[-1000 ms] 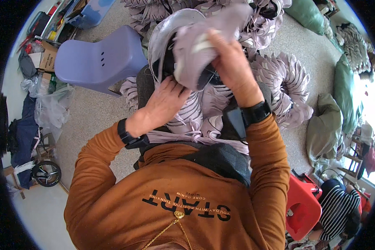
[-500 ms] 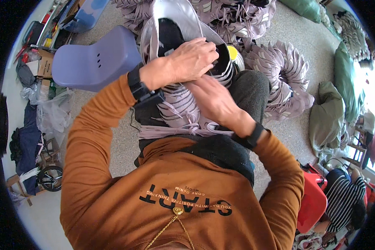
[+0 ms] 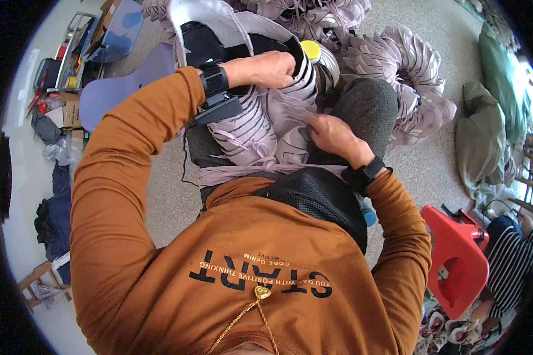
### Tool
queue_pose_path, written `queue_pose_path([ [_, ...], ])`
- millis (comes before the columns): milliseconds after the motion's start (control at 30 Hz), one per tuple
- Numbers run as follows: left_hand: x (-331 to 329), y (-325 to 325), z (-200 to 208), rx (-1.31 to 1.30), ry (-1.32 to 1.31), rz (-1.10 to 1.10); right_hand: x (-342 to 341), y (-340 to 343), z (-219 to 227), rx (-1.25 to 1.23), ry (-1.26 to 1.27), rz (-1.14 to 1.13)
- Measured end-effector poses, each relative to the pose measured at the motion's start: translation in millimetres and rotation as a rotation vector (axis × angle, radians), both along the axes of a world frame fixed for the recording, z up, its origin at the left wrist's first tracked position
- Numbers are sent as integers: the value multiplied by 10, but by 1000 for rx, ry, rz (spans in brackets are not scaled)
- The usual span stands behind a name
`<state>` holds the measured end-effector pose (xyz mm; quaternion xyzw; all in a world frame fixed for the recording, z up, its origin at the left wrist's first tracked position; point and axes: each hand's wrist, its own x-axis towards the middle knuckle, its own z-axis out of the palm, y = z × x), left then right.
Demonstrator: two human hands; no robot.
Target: The person sits on the floor and laces a light pink sneaker by hand, threading the laces through the eyelets and tying them. They then pick up a second sneaker and begin the same lacing process.
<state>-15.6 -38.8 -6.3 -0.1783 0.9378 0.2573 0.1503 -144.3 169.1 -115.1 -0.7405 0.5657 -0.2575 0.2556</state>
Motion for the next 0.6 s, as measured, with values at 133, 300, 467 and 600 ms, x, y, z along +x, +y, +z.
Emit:
queue_pose_path([
  [133,189,-88,188,-192,-137,-130,52,102,55,228,131,122],
  [300,669,-290,715,239,-152,232,36,284,262,322,-113,199],
  [467,1544,-310,1548,707,371,504,-9,543,567,512,-361,132],
  [600,1986,-153,1969,898,744,383,-62,642,883,381,-197,141],
])
